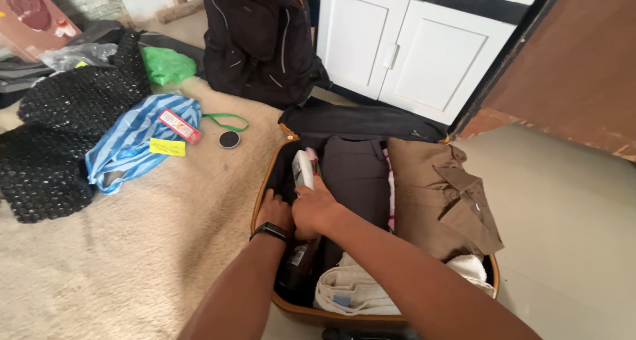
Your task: The person packs a suitcase by placing toiletries and folded clothes inside, then secures the contents with compression straps and closes the suitcase.
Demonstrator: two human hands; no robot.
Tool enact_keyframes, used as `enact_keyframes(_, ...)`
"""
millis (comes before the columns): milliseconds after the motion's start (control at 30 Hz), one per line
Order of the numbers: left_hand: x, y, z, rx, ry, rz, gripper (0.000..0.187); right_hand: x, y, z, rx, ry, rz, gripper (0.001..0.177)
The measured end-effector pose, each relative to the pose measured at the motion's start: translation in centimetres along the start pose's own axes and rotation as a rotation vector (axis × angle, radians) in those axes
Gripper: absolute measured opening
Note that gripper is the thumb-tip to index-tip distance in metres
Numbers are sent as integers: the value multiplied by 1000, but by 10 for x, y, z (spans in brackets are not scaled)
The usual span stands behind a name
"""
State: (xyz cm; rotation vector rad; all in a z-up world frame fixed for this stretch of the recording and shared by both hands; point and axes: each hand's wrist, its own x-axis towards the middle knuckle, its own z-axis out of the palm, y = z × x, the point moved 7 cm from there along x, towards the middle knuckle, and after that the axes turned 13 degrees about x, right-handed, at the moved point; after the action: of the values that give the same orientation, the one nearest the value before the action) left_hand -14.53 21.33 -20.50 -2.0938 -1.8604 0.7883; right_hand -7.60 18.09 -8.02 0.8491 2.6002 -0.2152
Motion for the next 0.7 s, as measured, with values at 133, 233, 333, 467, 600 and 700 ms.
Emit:
enact_keyframes(133, -2, 13, -10, -7, -58, 75, 35, -12, 7, -1, 0, 40, -9, 53)
enact_keyframes(233, -15, 1, -24, 32, -63, 124, 36, -14, 3, -5, 4, 40, -32, 56)
enact_keyframes(333, -34, 0, -46, -15, -39, 224, 31, -22, 8, -1, 5, 48, -70, 51)
enact_keyframes(467, -67, -18, -73, 50, -22, 397, 24, -23, 5, -4, 30, 64, -78, 50)
enact_keyframes(600, -76, -27, -90, -49, 14, 339, 24, -24, 5, -4, 35, 77, -83, 51)
enact_keyframes(700, -72, -27, -91, -161, 20, 318, 21, -25, 9, -3, 50, 70, -78, 49)
